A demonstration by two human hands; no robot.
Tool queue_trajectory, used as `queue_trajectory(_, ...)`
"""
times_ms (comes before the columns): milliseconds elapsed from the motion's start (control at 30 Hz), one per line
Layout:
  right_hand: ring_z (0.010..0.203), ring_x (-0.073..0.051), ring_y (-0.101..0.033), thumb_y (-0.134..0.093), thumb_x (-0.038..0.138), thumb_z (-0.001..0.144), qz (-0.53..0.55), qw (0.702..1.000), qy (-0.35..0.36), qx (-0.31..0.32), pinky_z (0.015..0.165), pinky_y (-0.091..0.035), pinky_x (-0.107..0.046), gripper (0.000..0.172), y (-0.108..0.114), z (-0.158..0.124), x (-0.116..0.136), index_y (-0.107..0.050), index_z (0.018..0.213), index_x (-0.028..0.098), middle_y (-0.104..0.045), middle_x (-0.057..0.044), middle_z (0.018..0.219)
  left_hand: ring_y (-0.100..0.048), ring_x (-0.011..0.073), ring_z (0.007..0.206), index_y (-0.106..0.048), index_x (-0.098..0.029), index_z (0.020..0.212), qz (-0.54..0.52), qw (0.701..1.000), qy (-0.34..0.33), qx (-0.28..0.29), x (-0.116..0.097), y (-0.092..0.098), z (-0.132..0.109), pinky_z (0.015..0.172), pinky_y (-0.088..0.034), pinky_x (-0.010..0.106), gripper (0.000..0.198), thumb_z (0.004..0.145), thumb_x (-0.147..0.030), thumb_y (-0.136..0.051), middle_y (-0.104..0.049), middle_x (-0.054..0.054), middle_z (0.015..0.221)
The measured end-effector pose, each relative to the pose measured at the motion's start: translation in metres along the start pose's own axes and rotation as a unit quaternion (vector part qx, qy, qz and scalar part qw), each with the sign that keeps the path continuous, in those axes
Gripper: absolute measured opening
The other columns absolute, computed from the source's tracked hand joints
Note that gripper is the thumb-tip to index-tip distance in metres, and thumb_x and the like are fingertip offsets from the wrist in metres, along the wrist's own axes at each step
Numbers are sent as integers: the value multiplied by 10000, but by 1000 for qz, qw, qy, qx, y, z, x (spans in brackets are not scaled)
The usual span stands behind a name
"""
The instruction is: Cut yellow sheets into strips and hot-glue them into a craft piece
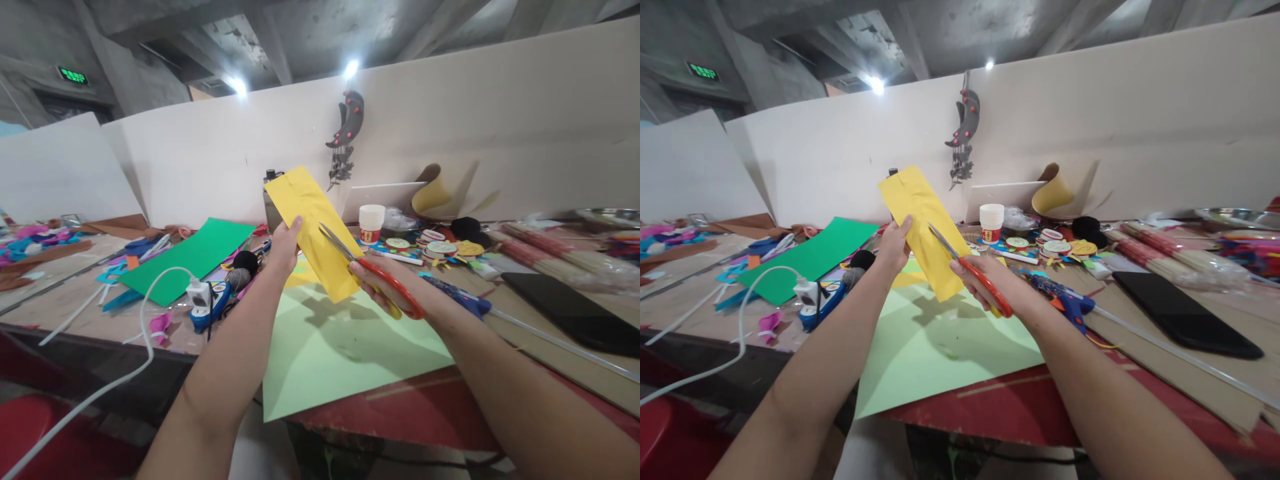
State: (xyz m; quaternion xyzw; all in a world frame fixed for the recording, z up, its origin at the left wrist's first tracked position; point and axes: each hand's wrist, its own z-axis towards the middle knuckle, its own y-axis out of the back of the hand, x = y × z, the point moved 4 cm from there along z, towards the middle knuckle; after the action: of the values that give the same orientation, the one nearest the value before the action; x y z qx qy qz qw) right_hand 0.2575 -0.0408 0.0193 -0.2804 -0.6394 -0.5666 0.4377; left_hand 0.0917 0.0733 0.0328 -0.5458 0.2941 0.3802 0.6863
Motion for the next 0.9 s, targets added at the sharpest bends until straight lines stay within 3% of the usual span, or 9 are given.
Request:
queue_trajectory(400, 378, -85, -489, -432, 625, 815, -47, 998, 39, 0, 377, -374, -206, 481, 3, -1, 3, -461, 618, 187, -533, 13, 533, -673, 160, 818, -648, -151, 909, -4, 1000, 22, 9, 6, 4, 4, 815, -533, 289, 122, 796, -181, -615, -715, 61, 890)
queue_trajectory(633, 375, -102, -481, -411, 628, 822, -39, 999, 36, -1, 389, -379, -222, 490, 2, 0, 4, -426, 584, 200, -514, 11, 468, -672, 176, 866, -635, -122, 884, -41, 996, 73, 20, 12, 1, 4, 870, -518, 308, 136, 764, -185, -649, -711, 84, 897)
queue_trajectory(900, 390, -114, -487, -382, 625, 841, -54, 997, 54, -12, 416, -390, -223, 491, 1, 3, -5, -469, 622, 195, -507, 18, 457, -677, 176, 825, -649, -132, 879, -13, 996, 71, 46, 21, -2, 2, 837, -524, 307, 125, 765, -182, -649, -712, 76, 861)
